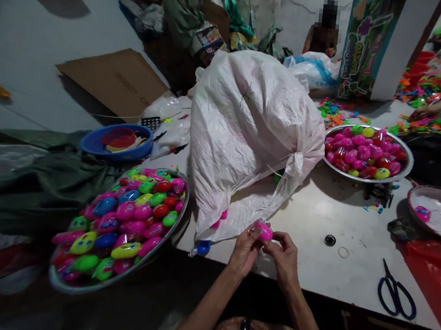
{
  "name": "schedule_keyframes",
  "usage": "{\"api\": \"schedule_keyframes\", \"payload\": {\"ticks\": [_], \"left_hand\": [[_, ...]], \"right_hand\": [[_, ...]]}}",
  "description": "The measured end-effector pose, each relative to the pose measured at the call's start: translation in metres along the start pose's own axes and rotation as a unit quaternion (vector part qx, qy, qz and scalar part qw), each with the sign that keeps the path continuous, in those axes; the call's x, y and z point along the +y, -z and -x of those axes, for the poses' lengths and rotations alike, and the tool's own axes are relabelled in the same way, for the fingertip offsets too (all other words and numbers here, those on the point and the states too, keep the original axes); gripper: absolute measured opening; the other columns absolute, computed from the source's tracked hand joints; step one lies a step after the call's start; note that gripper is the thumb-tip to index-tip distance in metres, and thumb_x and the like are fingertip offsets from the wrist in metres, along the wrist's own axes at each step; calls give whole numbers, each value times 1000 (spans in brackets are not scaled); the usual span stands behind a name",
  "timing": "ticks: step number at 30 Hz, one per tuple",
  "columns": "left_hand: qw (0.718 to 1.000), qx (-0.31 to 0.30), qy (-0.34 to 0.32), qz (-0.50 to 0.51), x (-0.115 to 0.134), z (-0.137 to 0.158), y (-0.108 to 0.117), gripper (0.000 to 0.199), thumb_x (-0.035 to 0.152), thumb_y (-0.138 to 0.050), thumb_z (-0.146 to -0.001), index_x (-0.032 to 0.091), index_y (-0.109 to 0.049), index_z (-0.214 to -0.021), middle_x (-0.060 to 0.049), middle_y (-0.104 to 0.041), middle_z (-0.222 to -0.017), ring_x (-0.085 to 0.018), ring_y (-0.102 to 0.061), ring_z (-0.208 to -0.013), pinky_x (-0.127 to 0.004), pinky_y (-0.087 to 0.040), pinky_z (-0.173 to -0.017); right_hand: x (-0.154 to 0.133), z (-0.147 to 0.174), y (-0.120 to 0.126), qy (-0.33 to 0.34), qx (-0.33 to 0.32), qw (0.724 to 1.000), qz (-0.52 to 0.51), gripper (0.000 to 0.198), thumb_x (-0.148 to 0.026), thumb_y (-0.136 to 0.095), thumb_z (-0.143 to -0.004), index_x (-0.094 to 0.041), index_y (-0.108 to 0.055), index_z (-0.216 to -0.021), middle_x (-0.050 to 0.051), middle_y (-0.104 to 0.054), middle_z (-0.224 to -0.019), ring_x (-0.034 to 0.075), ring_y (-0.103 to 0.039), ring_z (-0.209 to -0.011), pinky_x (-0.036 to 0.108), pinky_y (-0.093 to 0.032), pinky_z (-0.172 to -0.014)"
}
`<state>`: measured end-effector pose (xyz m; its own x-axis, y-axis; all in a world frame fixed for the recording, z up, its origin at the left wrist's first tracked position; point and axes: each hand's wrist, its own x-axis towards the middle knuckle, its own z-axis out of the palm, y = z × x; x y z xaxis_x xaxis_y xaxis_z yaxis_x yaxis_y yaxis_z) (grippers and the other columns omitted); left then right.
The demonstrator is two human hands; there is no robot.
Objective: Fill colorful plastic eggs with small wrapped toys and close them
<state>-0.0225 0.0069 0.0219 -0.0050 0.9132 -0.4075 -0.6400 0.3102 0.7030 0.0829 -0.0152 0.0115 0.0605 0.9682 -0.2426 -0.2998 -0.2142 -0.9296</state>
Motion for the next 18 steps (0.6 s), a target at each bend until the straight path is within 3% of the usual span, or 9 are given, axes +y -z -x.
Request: {"api": "schedule_keyframes", "payload": {"ticks": [3, 6, 10, 13, 18], "left_hand": [[999, -8, -17, -27, -3, 8, -8, 38, 29, -75, -62, 13, -63, -94, -10, -64, -96, -16, -58, -83, -27, -42, -76], [999, -29, -19, -42, -4, 18, -14, 36, 30, -75, -62, 12, -64, -92, -8, -64, -88, -15, -57, -79, -27, -42, -75], [999, -31, 25, -34, -13, 25, -19, 34, 34, -75, -62, 12, -65, -86, -3, -61, -74, -11, -52, -64, -24, -40, -64], [995, -47, 78, -36, -29, 30, -22, 32, 35, -76, -61, 11, -66, -79, -3, -59, -69, -11, -50, -61, -24, -39, -61], [989, -61, 127, -45, -45, 36, -22, 32, 35, -77, -57, 12, -65, -76, -5, -62, -72, -14, -55, -64, -26, -41, -64]], "right_hand": [[1, 1, 4, 113, 20, 987, 115, 25, -35, -63, -74, -19, -56, -91, 4, -62, -86, 18, -60, -77, 34, -50, -72], [-4, 3, 18, 221, 42, 939, 261, 18, -33, -61, -75, -20, -58, -88, 3, -58, -83, 17, -56, -72, 32, -48, -67], [-15, 16, 44, 214, 11, 929, 301, 37, -35, -68, -70, -22, -54, -102, 5, -56, -91, 17, -55, -69, 30, -47, -58], [-15, 29, 61, 224, 6, 922, 315, 24, -34, -63, -75, -22, -58, -95, 4, -56, -85, 17, -56, -67, 29, -47, -56], [-2, 45, 73, 256, 73, 868, 420, 23, -34, -60, -78, -22, -60, -97, 7, -60, -89, 18, -59, -69, 33, -49, -63]]}}
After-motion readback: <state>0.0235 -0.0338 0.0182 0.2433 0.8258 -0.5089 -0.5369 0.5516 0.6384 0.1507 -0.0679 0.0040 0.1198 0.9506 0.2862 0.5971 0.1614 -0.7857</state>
